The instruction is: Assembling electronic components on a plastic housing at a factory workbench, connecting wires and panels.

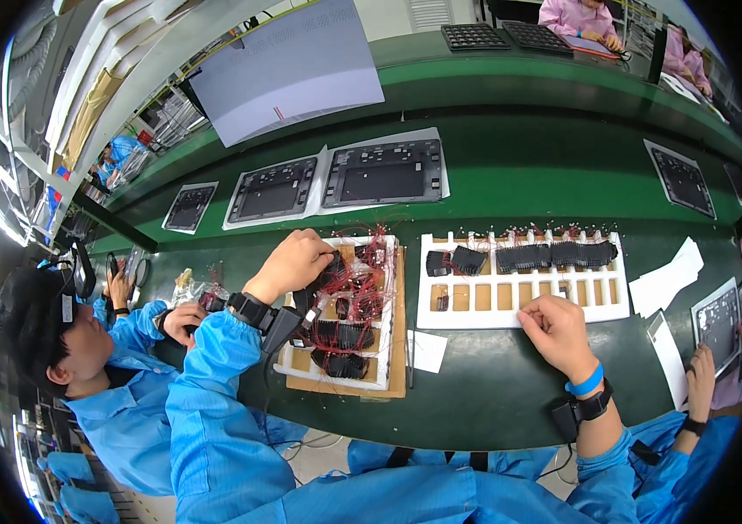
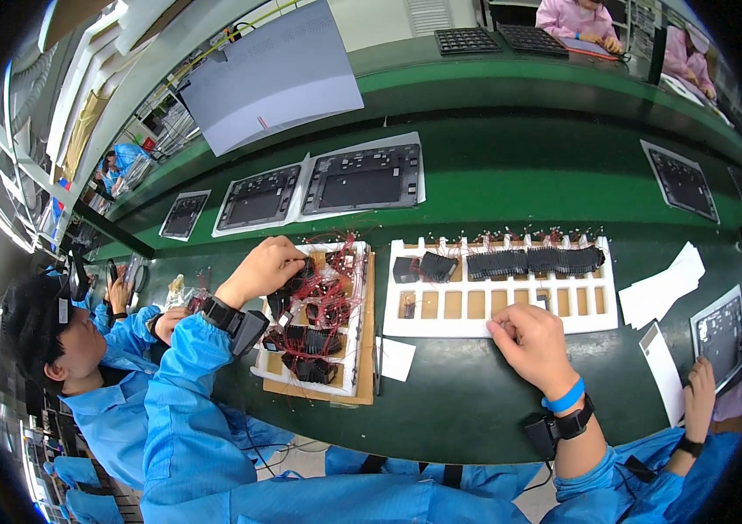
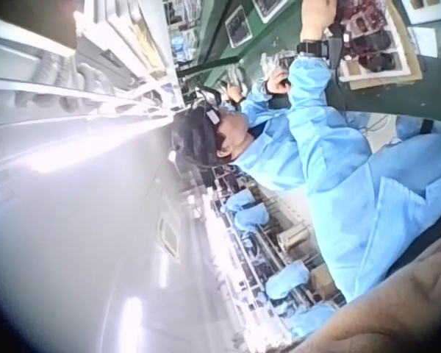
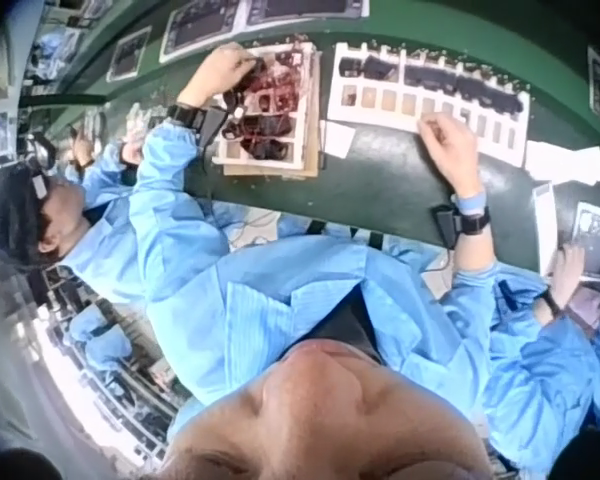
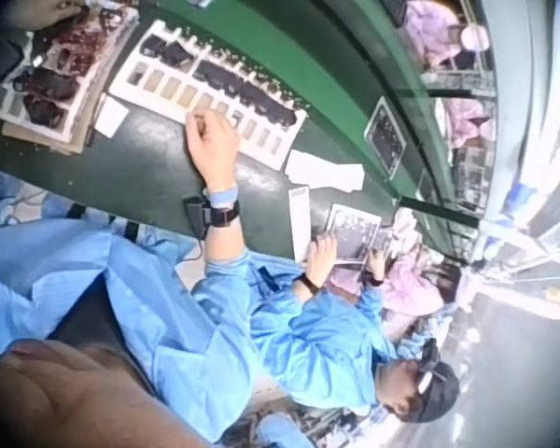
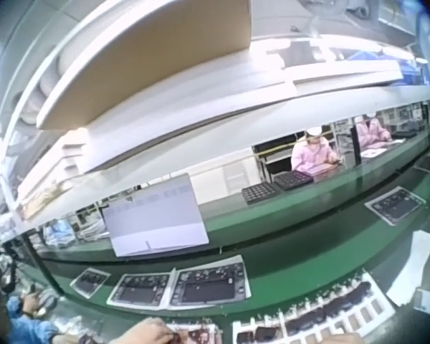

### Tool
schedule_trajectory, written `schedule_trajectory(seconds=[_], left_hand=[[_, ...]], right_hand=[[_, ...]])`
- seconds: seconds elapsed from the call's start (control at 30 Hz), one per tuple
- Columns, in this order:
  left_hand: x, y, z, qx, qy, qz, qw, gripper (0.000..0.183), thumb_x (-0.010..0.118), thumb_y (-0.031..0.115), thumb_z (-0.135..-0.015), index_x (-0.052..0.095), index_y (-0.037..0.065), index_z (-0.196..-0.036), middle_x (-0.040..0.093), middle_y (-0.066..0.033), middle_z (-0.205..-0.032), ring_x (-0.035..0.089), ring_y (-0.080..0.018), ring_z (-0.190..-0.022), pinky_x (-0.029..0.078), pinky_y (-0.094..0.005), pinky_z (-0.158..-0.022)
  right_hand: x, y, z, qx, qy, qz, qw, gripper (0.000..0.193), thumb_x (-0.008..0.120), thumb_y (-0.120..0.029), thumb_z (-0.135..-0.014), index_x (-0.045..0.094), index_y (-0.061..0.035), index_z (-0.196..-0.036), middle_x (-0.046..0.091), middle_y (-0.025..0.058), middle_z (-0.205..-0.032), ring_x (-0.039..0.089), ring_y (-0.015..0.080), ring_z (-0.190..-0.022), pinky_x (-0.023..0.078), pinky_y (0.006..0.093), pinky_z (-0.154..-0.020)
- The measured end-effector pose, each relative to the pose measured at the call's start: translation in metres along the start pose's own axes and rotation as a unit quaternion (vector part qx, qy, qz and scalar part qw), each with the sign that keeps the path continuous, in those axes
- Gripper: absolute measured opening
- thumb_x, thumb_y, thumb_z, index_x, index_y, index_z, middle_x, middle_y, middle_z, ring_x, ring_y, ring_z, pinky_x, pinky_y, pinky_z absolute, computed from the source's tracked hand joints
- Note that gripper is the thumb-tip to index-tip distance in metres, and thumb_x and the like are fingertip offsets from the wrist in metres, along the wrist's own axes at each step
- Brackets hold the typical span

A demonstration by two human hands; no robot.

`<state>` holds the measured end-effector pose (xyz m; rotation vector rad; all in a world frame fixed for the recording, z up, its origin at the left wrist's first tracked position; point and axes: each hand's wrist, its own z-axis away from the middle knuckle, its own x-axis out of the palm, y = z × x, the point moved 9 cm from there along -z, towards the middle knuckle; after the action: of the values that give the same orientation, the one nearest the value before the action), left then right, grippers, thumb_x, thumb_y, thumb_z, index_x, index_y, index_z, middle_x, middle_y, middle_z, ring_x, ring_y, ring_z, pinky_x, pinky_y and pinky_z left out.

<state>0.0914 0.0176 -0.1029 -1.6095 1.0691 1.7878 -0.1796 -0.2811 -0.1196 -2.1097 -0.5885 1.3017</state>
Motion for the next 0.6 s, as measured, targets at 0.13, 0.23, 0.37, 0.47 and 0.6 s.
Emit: schedule_trajectory(seconds=[0.13, 0.23, 0.37, 0.47, 0.6], left_hand=[[-0.002, -0.001, -0.002, -0.019, 0.017, 0.021, 0.999, 0.022, 0.07, 0.017, -0.088, 0.072, -0.001, -0.099, 0.071, -0.0172, -0.094, 0.068, -0.0349, -0.09, 0.054, -0.0401, -0.081], [-0.008, -0.005, 0.002, -0.081, 0.027, 0.043, 0.995, 0.022, 0.073, 0.018, -0.086, 0.072, -0.001, -0.098, 0.073, -0.0152, -0.086, 0.071, -0.0311, -0.079, 0.055, -0.0367, -0.074], [-0.024, -0.018, 0.011, -0.151, 0.071, 0.114, 0.979, 0.021, 0.075, 0.016, -0.087, 0.071, -0.003, -0.095, 0.073, -0.0113, -0.077, 0.072, -0.0167, -0.073, 0.055, -0.0304, -0.069], [-0.03, -0.038, 0.014, -0.159, 0.039, 0.232, 0.959, 0.019, 0.07, 0.011, -0.093, 0.067, -0.006, -0.1, 0.074, -0.0092, -0.087, 0.07, -0.0127, -0.078, 0.055, -0.0269, -0.07], [-0.057, -0.043, 0.018, -0.193, 0.057, 0.377, 0.904, 0.022, 0.063, 0.012, -0.098, 0.064, -0.005, -0.113, 0.073, -0.012, -0.103, 0.07, -0.0146, -0.09, 0.057, -0.0265, -0.078]], right_hand=[[-0.001, 0.002, 0.002, 0.007, -0.006, 0.015, 1.0, 0.011, 0.074, -0.012, -0.084, 0.067, -0.0049, -0.079, 0.06, 0.0072, -0.065, 0.059, 0.0214, -0.057, 0.045, 0.0346, -0.053], [-0.001, 0.001, 0.002, 0.005, -0.003, 0.01, 1.0, 0.011, 0.074, -0.012, -0.084, 0.067, -0.0049, -0.079, 0.06, 0.0072, -0.064, 0.059, 0.0221, -0.058, 0.045, 0.0353, -0.053], [0.0, 0.002, 0.002, 0.003, -0.01, 0.012, 1.0, 0.011, 0.074, -0.012, -0.084, 0.066, -0.0051, -0.079, 0.06, 0.0072, -0.064, 0.059, 0.0226, -0.058, 0.045, 0.0355, -0.054], [-0.001, 0.002, 0.003, -0.006, -0.004, 0.022, 1.0, 0.011, 0.074, -0.012, -0.083, 0.066, -0.0054, -0.079, 0.06, 0.007, -0.064, 0.059, 0.0226, -0.058, 0.046, 0.0353, -0.054], [-0.002, 0.0, 0.002, -0.013, -0.004, 0.026, 1.0, 0.011, 0.074, -0.012, -0.083, 0.066, -0.0059, -0.079, 0.06, 0.0063, -0.065, 0.059, 0.0223, -0.058, 0.046, 0.0351, -0.055]])
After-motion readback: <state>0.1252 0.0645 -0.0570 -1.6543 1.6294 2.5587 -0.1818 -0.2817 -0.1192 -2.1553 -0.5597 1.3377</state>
